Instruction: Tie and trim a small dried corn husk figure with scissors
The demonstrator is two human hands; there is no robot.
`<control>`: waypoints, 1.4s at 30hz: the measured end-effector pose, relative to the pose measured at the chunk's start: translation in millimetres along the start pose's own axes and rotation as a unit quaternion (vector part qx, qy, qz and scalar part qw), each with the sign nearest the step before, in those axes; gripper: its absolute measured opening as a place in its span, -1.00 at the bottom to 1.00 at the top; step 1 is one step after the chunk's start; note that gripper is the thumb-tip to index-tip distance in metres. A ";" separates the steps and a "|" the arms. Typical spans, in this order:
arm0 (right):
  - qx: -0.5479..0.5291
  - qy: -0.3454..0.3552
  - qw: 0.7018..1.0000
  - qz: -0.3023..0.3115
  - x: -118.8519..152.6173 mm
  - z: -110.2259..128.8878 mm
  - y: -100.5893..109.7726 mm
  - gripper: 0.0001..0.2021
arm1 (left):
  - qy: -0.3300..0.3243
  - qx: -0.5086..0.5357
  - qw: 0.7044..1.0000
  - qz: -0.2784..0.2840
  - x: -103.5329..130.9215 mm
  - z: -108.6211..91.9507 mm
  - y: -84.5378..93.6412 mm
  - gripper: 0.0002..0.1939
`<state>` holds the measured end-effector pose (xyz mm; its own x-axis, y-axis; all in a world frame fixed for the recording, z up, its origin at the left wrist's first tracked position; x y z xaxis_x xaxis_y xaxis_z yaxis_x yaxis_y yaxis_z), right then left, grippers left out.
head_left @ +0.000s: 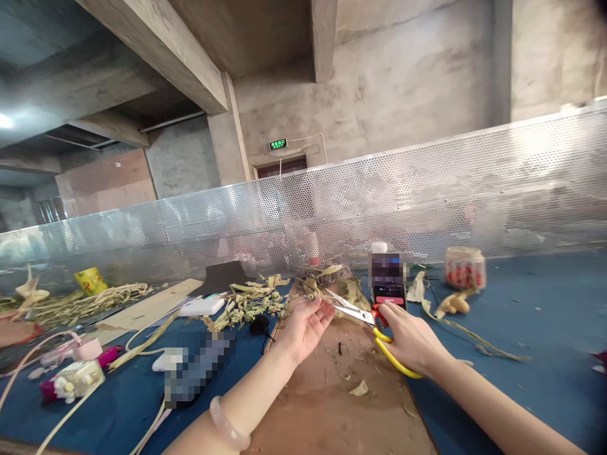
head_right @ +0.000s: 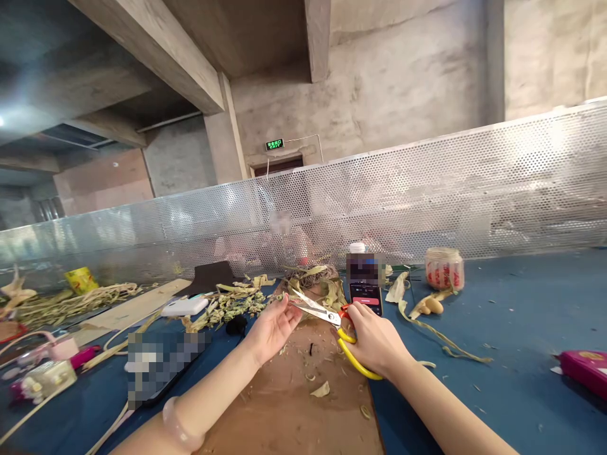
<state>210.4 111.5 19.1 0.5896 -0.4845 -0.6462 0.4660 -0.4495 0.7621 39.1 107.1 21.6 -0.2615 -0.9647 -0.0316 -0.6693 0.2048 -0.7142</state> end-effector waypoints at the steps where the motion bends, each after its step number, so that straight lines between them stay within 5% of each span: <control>1: 0.002 0.001 1.000 0.001 0.0 0.6 0.3 -0.88 | 0.001 -0.002 1.000 0.001 0.0 0.2 -0.4 -0.98; 42: 0.038 0.030 0.999 -0.016 -1.9 5.8 5.8 -0.82 | 0.004 -0.095 0.994 0.050 3.8 4.1 -13.5 -0.89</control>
<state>208.2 105.4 24.4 0.6151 -0.4230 -0.6654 0.4351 -0.5216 0.7339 50.1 100.0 28.3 -0.3382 -0.9368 -0.0890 -0.7594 0.3276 -0.5621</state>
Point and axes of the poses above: each hand's wrist, its own x-axis away from the middle knuckle, its own y-axis out of the back of the hand, z = x × y, the point moved 9 cm from there along -x, towards the middle knuckle, and after that the axes turned 14 degrees about y, right-handed, at the moved point
